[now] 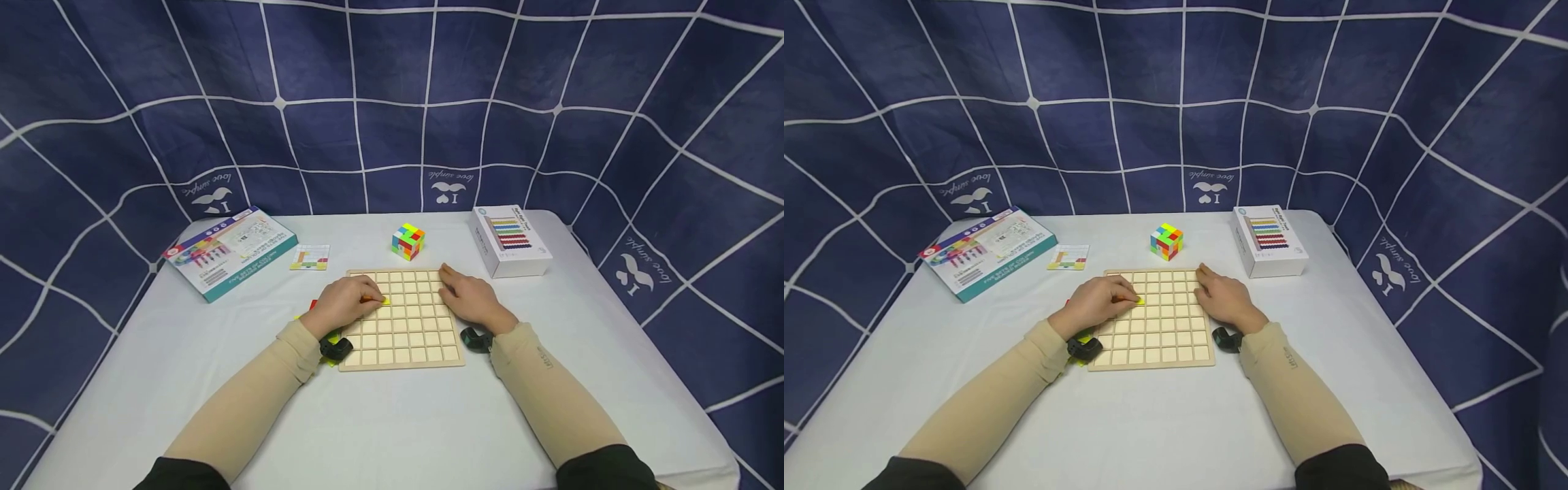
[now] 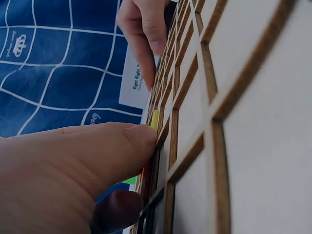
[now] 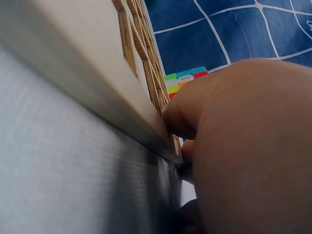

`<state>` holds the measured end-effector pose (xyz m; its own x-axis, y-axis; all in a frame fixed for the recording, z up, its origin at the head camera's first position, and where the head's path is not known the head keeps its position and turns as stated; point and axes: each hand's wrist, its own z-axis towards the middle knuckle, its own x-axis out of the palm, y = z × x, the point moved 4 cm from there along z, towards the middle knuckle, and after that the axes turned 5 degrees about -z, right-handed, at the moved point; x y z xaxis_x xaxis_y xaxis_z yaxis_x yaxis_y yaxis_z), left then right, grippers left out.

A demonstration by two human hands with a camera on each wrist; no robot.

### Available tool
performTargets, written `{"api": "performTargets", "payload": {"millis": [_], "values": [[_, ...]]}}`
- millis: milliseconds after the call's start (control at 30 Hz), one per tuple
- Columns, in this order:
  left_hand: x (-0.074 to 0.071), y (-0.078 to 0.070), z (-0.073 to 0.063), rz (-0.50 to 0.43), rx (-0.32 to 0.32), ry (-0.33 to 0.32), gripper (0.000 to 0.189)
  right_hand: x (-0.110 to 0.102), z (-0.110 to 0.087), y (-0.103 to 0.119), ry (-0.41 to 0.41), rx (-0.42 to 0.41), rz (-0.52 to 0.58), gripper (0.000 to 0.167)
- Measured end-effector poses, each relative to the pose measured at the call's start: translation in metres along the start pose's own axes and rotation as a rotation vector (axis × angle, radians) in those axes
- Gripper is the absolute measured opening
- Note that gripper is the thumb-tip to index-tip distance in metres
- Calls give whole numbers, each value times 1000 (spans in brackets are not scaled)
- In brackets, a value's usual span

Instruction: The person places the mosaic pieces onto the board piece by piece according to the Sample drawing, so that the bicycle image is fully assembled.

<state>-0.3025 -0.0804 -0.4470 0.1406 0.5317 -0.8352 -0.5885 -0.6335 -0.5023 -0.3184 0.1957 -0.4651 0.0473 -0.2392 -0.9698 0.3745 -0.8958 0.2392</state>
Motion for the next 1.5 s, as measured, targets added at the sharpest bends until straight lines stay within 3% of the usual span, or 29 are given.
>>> {"api": "performTargets", "payload": {"millis": [133, 300, 400, 533, 700, 833, 1267, 1500], "values": [[-7, -4, -1, -3, -12, -17, 12, 0, 0, 0, 6, -1, 2, 60], [-40, -1, -4, 14, -90, -118, 20, -1, 0, 0, 8, -2, 10, 59], [-62, 10, -9, 66, -191, -137, 24, -1, 0, 0, 7, 3, 7, 59], [-77, 32, -17, 83, -343, -67, 27, -2, -1, 0, 13, 5, 11, 59], [-69, 49, -21, 75, -413, 82, 35, -3, -2, 1, 13, 9, 16, 59], [-59, 54, -21, 96, -444, 141, 42, -3, -2, 1, 15, 8, 20, 59], [-54, 58, -23, 96, -426, 139, 37, -2, 0, 1, 8, 5, 21, 59], [-53, 54, -24, 123, -514, 110, 40, -3, -2, 2, 13, 3, 18, 59]]}}
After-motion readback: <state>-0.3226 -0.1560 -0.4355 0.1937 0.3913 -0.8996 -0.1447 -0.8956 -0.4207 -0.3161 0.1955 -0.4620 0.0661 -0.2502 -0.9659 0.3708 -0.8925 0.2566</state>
